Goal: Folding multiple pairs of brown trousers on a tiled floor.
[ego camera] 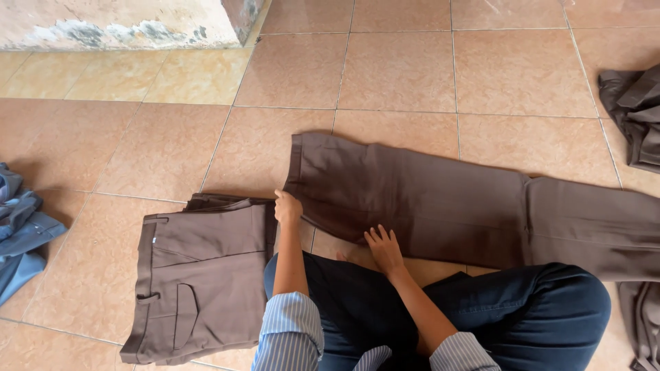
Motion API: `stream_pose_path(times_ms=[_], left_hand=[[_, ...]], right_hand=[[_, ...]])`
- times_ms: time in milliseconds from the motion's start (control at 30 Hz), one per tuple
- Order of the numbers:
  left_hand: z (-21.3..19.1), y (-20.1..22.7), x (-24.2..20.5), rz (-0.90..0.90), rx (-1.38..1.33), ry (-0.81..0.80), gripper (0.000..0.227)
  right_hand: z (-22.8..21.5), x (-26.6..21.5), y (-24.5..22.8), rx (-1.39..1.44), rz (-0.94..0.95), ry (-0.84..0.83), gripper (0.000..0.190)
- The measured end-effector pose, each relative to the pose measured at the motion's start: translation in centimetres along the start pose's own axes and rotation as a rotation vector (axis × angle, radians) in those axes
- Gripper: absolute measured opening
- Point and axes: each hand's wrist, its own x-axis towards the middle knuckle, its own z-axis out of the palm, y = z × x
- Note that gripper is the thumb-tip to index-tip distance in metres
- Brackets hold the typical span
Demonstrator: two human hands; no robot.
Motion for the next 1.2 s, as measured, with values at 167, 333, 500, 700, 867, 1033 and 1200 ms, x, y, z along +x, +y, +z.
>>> stream_pose_path(times_ms=[167, 333, 500, 700, 867, 1033, 1200], left_hand=[[0.9, -1.4, 1.6, 0.034, 0.414, -0.053, 0.048], [-1.6, 1.2, -2.1, -0.059, 0.131, -0.059, 0.072], [-4.4, 3.0, -4.5, -0.061, 0.282, 0.329, 0.036], [-2.3, 3.2, -4.5, -0.051, 0.7, 0.31, 0.033], [10.2, 2.2, -3.5, 0.602, 0.767, 0.033, 0.087], [8.1, 9.0, -16.6, 1.089, 0.57, -0.354, 0.07], [11.0, 7.7, -15.2, 1.257, 0.606, -0.162, 0.004]], right_hand=[[2.3, -1.8, 0.8, 0.293, 0.145, -0.204, 0.048], [2.3, -1.9, 1.5, 0.321, 0.109, -0.206, 0.048], [-1.9, -2.3, 2.5, 0.29, 0.139, -0.392, 0.077], [-1.7, -3.4, 4.2, 0.352, 0.278, -0.399, 0.062], [-0.8, -2.7, 5.5, 0.547, 0.366, -0.544, 0.049], [2.8, -2.2, 7.3, 0.741, 0.477, -0.606, 0.058], [0.3, -1.9, 7.9, 0.863, 0.571, -0.578, 0.056]])
